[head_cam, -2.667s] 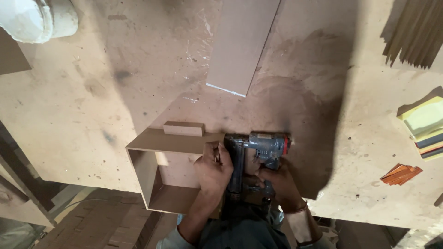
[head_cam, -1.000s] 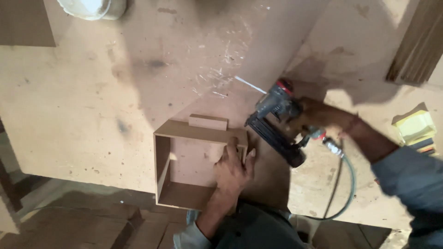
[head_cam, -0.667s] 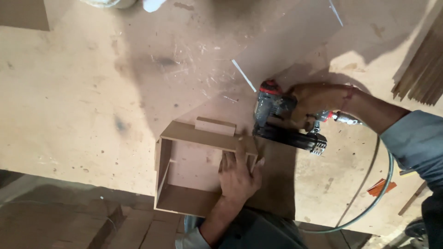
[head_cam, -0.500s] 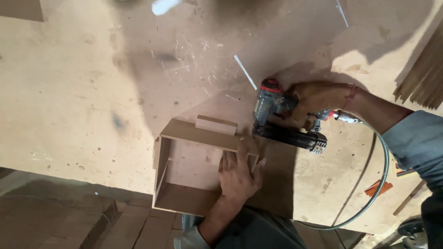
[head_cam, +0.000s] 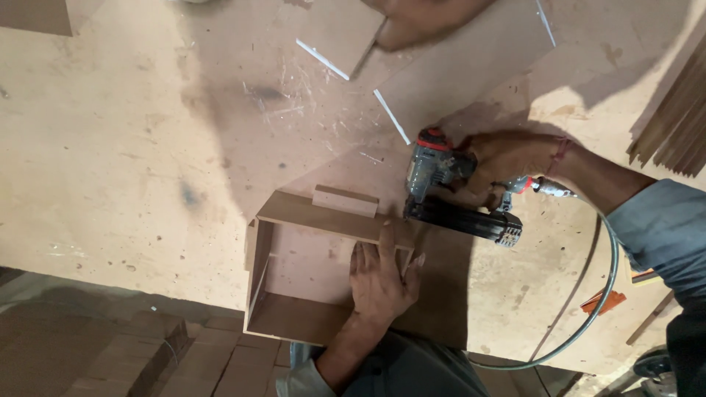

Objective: The person assembles small wooden boxes on a workbench using a pneumatic nail gun. They position thin wooden strips along the edges of box frames and drive nails to secure them. A coworker applies glue to separate pieces in the background.

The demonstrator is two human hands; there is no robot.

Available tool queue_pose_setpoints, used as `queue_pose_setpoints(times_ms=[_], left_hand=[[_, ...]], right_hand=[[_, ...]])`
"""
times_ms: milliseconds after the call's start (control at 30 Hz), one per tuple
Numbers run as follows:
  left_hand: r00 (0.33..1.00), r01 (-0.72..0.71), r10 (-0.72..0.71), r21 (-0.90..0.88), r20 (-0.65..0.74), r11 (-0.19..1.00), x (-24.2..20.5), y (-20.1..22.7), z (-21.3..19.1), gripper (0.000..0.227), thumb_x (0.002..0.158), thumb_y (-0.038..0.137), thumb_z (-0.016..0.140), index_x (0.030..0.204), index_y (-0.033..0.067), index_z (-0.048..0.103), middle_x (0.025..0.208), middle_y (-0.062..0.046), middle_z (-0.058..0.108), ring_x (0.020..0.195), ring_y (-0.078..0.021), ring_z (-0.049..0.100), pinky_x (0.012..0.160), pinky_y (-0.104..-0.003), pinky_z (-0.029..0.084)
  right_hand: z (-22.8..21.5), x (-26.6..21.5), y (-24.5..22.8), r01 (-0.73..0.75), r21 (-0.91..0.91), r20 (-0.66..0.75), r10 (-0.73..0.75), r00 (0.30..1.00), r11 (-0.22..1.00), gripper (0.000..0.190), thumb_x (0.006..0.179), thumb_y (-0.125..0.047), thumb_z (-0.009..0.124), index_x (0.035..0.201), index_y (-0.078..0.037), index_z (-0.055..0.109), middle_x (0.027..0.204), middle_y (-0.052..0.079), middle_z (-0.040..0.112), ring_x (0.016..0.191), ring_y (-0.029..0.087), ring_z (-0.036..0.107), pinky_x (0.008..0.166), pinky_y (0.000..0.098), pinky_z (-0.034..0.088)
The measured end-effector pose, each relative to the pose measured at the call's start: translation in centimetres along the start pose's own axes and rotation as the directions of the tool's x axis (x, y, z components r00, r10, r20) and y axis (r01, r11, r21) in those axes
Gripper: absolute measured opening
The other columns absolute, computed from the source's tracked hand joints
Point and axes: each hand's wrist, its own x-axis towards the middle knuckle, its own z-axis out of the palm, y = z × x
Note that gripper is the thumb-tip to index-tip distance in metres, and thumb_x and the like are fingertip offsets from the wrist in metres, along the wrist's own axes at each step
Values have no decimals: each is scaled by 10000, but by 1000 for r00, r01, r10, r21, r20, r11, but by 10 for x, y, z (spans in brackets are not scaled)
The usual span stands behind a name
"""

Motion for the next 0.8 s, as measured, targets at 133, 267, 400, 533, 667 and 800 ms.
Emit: queue_pose_setpoints(times_ms=[133, 267, 400, 533, 667, 800], left_hand=[[1000, -9, 10, -15, 14, 1000, -1, 0, -1, 773, 915, 327, 701, 1499, -65, 379, 1276, -401, 560, 1133, -587, 564, 978, -629, 467], [1000, -16, 17, -23, 16, 1000, -2, -1, -1, 779, 926, 323, 698, 1509, -74, 367, 1255, -397, 565, 1121, -576, 570, 993, -629, 463], [999, -16, 17, -25, 32, 1000, -3, -3, 0, 781, 920, 313, 697, 1505, -79, 359, 1242, -403, 562, 1104, -576, 568, 961, -629, 461], [999, -10, 10, -10, 31, 1000, -3, -3, 1, 795, 899, 313, 699, 1508, -72, 364, 1239, -390, 562, 1116, -569, 568, 997, -637, 455], [999, -2, 4, -45, 38, 999, -2, -4, -1, 794, 888, 332, 710, 1493, -62, 379, 1254, -394, 551, 1119, -576, 557, 985, -634, 451], [999, -3, 4, -43, 39, 999, -2, -3, -1, 808, 888, 356, 710, 1491, -65, 374, 1267, -392, 549, 1125, -586, 554, 976, -640, 453]], right_hand=[[0, -15, -7, -13, -44, -30, 11, 999, 999, 179, 733, -136, 753, 836, 10, 744, 623, 63, 684, 570, 161, 622, 548, 342, 506], [4, -21, -6, -99, -41, -90, 95, 991, 994, 376, 752, -129, 796, 1095, -96, 646, 679, 39, 646, 624, 146, 598, 569, 333, 489], [2, -19, 3, -39, -181, -17, 36, 999, 983, 427, 768, -76, 749, 1185, -46, 664, 741, 172, 666, 631, 240, 593, 532, 392, 445], [4, -17, 15, -62, -78, -120, 52, 991, 995, 542, 727, -165, 796, 1230, -89, 609, 755, 51, 677, 648, 146, 603, 550, 313, 495], [4, -26, 23, -10, -46, -32, 9, 999, 999, 439, 716, -159, 793, 1095, 38, 696, 608, 70, 631, 517, 156, 562, 452, 330, 429], [7, -34, 20, -121, -7, -37, 121, 992, 993, 552, 705, -188, 810, 1227, -53, 694, 571, 72, 592, 483, 180, 526, 447, 355, 389]])
